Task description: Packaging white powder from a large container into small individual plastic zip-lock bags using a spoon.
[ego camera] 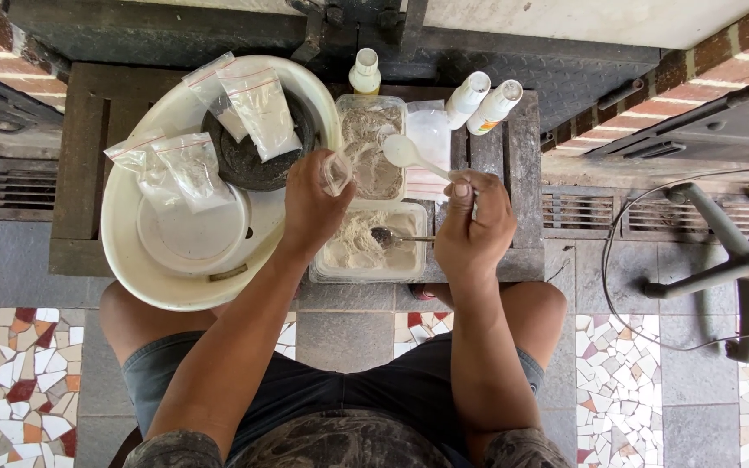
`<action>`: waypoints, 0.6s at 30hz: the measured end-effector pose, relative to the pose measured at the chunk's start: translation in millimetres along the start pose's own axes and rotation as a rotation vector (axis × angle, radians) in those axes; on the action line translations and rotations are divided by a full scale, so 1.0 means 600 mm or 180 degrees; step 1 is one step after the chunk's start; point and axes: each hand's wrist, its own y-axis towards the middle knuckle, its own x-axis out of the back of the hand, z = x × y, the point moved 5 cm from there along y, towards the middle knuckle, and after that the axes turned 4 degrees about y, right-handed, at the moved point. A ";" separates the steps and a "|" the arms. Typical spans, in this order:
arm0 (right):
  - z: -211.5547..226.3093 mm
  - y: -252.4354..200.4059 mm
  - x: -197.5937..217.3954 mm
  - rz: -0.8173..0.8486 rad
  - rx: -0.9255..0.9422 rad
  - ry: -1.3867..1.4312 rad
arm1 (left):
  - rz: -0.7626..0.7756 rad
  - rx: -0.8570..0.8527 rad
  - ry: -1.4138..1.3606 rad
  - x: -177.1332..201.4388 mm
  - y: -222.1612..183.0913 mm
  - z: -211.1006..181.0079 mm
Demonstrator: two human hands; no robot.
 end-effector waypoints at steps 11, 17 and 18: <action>-0.080 -0.058 -0.085 0.1241 -0.1027 -0.0599 | -0.0348 0.0005 -0.0075 0.016 -0.004 0.005; 0.031 0.001 -0.055 0.1173 -0.0335 -0.1035 | -0.0514 -0.0467 0.0178 0.005 -0.015 0.015; 0.044 0.000 -0.059 0.1020 -0.0079 -0.0455 | -0.0549 -0.0587 0.0299 0.000 -0.018 0.017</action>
